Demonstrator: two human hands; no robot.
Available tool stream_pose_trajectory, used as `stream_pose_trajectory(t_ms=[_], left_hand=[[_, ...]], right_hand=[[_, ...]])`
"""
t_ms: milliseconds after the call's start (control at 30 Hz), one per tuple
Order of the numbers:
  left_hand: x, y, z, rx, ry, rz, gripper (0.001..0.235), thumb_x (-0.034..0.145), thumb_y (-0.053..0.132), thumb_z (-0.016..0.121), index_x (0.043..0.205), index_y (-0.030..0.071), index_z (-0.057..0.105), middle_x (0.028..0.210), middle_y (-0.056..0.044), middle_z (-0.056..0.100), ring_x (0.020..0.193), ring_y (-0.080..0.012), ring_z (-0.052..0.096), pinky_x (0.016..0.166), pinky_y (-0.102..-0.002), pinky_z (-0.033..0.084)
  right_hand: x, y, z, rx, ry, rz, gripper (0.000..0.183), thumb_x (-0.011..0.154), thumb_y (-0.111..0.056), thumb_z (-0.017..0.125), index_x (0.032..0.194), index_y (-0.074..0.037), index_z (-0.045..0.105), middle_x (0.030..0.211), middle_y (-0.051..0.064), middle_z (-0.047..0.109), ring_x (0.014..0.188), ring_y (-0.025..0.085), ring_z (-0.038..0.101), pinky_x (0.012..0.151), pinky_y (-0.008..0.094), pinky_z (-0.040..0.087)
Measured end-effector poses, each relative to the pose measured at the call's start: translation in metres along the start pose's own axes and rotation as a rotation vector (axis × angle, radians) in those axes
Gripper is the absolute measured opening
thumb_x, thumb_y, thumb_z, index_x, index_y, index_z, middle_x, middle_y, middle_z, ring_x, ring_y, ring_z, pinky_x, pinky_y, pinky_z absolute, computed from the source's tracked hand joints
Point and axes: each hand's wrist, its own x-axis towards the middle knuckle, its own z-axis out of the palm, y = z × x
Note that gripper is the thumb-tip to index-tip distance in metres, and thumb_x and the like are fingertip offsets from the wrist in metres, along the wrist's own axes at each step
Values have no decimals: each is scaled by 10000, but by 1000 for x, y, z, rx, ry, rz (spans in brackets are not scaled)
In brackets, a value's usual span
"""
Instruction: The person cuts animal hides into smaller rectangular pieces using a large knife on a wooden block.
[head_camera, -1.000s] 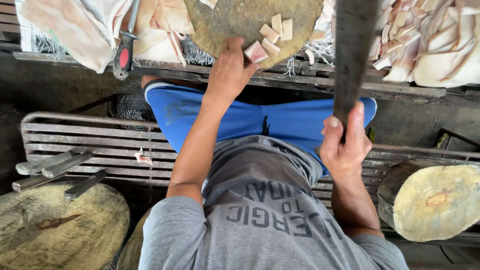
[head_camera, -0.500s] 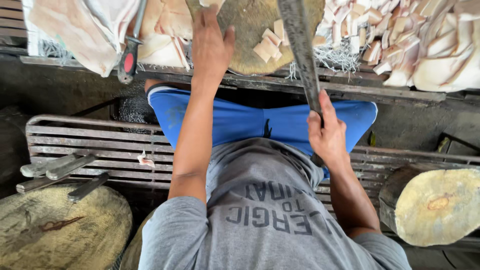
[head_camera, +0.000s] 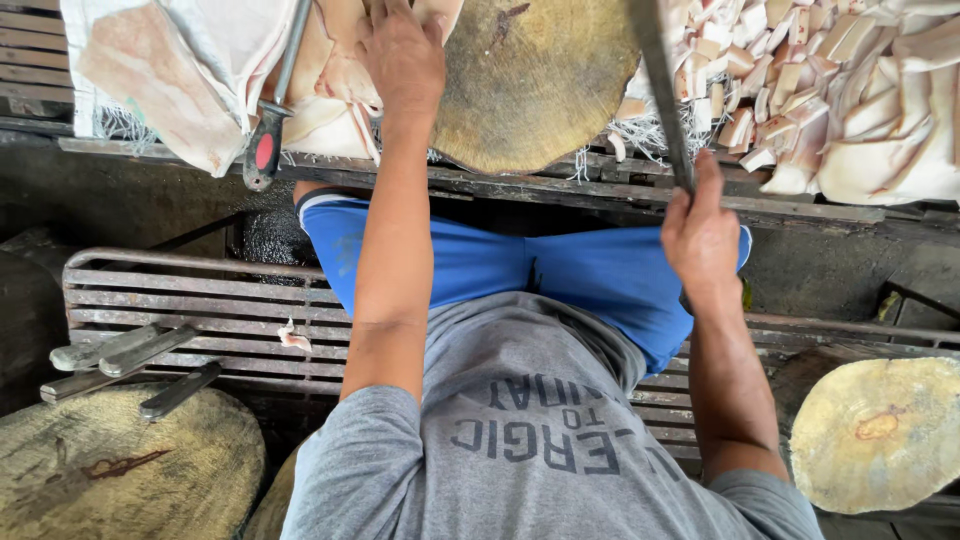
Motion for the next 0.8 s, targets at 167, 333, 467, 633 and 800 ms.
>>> stream_pose_trajectory(t_ms=[167,333,467,633,800], left_hand=[[12,4,2,-387,-218,-210,374,839,104,815,1132,-32,628,968,-199,709,879,-328,679,806,-432,548],[-4,22,-18,-1399,-385,-846,367,749,-48,773,1096,-19,656,937,-149,749,790,-213,722,632,-316,577],[-28,32,-28,-1809,-286,-1065,364,877,-75,703,1216,-95,571,1052,-207,706,911,-268,717,779,-360,609],[-48,56,-28,-1366,-230,-437,477,954,-38,704,1427,-72,643,1187,-234,724,1060,-312,720,923,-431,660],[-92,85,-46,-23,-463,339,517,907,87,703,1418,83,625,1435,-169,542,1185,-343,516,1033,-441,517]], right_hand=[[2,0,-15,244,72,114,525,1084,5,510,1586,6,358,798,124,697,673,217,723,590,347,566],[-19,-9,-6,489,54,226,553,1063,43,481,1597,4,340,827,77,680,651,100,624,555,262,520],[-32,-13,1,625,31,261,548,1064,42,513,1590,-2,365,823,70,658,645,83,589,550,252,495],[-44,-25,3,614,49,231,563,1062,38,501,1604,-8,354,847,63,670,664,83,608,578,245,518],[-54,-45,8,489,34,185,604,1048,-2,531,1621,-42,345,834,86,704,673,133,670,599,295,564]])
